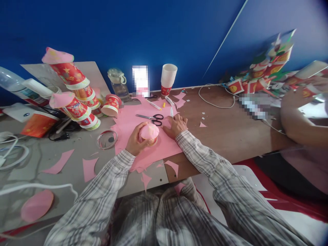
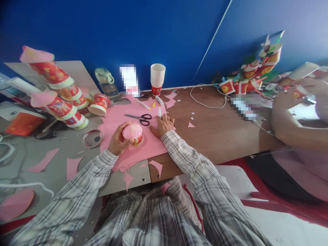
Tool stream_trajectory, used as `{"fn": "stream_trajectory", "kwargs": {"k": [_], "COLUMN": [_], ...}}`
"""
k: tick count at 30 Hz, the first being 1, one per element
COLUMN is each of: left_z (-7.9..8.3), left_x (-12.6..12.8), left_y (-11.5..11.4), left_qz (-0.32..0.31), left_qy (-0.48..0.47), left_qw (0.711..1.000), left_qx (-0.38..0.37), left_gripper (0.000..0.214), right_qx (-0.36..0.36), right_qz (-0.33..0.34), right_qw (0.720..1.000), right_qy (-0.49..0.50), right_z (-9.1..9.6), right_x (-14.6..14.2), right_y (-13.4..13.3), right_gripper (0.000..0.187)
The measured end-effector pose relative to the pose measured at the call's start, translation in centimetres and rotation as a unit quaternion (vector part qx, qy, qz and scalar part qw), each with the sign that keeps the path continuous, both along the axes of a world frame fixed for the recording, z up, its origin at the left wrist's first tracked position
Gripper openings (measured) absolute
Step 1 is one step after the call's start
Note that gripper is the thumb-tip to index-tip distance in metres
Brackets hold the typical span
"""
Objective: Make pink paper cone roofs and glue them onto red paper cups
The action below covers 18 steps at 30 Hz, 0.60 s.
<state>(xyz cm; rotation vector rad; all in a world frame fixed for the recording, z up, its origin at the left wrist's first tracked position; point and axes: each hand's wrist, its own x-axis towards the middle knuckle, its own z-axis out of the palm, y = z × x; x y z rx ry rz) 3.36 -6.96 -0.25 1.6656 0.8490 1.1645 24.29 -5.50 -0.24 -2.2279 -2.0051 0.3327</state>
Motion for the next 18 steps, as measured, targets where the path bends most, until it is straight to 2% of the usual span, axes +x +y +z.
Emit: {"fn": "stream_trajectory", "kwargs": {"k": [7,11,18], "left_z": [-0.1,0.3,1.1], "left_x": [-0.1,-0.3,-0.7], "left_y": [0.0,0.2,0.8], "left_qz": [0.012,0.013,0.052], "left_qy": [-0.001,-0.035,-0.106], "left_qw": [1.000,0.999,0.991], "left_qx": [-0.008,-0.015,-0.062], "left_gripper": [0.067,0.068,0.068], "right_qx": [0.010,0.009,0.028], "right_qz": [-0.008,-0.007,0.002], "right_qw": [1.000,1.000,1.000], "right_qy": [0.002,-0.006,0.000], "right_z": [0.0,-0.3,0.2], "right_x": [-0.1,-0.1,-0.2], "right_y": [0.2,0.5,-0.3], "right_gripper": [0.060,0.062,0.061]}}
